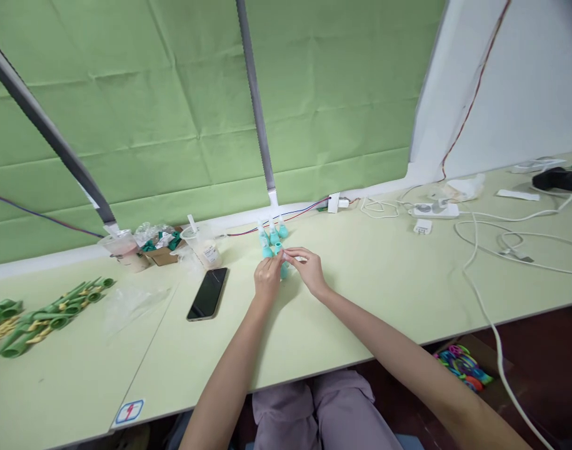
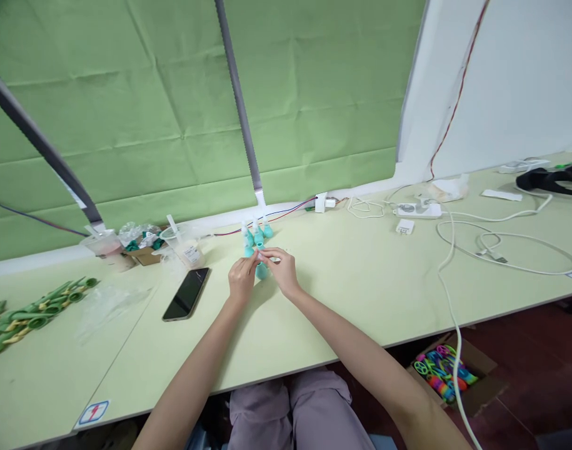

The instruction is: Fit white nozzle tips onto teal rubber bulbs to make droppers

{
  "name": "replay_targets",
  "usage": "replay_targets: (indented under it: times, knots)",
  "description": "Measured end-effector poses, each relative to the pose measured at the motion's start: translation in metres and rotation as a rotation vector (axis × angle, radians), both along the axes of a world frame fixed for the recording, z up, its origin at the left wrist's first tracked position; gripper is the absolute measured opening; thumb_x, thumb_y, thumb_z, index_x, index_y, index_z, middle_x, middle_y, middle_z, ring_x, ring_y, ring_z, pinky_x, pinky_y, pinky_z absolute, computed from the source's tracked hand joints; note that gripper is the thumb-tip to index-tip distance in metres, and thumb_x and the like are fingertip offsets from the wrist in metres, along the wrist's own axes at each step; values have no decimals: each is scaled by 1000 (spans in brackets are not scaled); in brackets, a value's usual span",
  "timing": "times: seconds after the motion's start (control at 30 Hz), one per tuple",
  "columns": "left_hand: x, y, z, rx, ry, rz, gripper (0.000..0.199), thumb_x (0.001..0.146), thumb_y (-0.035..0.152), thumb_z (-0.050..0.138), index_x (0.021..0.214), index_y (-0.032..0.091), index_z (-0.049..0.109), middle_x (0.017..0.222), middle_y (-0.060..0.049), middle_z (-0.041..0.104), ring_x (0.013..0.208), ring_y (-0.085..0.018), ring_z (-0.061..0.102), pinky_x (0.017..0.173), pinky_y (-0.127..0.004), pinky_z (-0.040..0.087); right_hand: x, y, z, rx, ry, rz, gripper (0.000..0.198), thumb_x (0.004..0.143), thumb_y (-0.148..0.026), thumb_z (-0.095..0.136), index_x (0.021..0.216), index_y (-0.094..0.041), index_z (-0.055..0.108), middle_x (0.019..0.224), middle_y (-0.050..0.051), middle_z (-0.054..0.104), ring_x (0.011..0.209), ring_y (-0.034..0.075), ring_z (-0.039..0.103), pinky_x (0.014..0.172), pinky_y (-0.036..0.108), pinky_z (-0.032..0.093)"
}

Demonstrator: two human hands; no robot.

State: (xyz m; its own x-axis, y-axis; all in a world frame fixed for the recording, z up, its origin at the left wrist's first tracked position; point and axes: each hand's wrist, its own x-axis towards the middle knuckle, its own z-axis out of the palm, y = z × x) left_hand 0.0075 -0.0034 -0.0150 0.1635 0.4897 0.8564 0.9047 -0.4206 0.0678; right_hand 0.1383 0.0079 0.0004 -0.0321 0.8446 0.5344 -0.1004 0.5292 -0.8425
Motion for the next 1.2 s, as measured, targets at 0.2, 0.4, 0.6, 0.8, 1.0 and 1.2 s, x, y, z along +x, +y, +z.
replay_targets:
  times: [0.2,0.4,0.6,0.8,1.0,1.2]
  knots:
    - [-1,-1,-1,3,32,25,29,89,22,40,109,17,60,80,-7,68,71,-15,60,67,-27,42,4,9,3,-80,-28,8,20,65,-37,67,72,-19,67,81,4,68,75,18,61,72,30,48]
    - [1,-3,1,85,91,57,29,89,22,41,111,17,60,66,-5,66,60,-12,58,59,-25,39,11,13,8,-39,-55,83,21,63,-38,68,68,-18,66,80,4,67,73,17,59,67,27,47]
    - [1,-2,1,217,153,85,28,87,20,45,111,17,58,64,-2,66,54,-10,56,55,-24,37,1,0,3,-83,53,-63,26,66,-40,66,82,-19,68,88,4,68,64,13,58,63,27,50]
    - [0,-2,3,148,161,97,28,88,21,43,110,18,59,65,-3,66,54,-11,55,56,-25,35,-2,-2,-1,-24,86,16,23,71,-38,63,84,-21,71,93,5,68,91,19,61,78,30,51]
    - [0,-4,5,157,164,124,29,88,24,44,111,19,61,54,-2,61,53,-12,54,55,-27,31,0,2,-2,-27,106,2,20,66,-35,68,79,-20,72,84,5,69,81,19,64,78,31,52]
    - [3,-6,7,176,142,128,26,87,25,45,106,21,63,57,-2,64,52,-12,53,55,-27,29,2,5,-3,-36,98,-13,21,65,-37,69,77,-20,71,83,4,70,80,20,64,79,32,52]
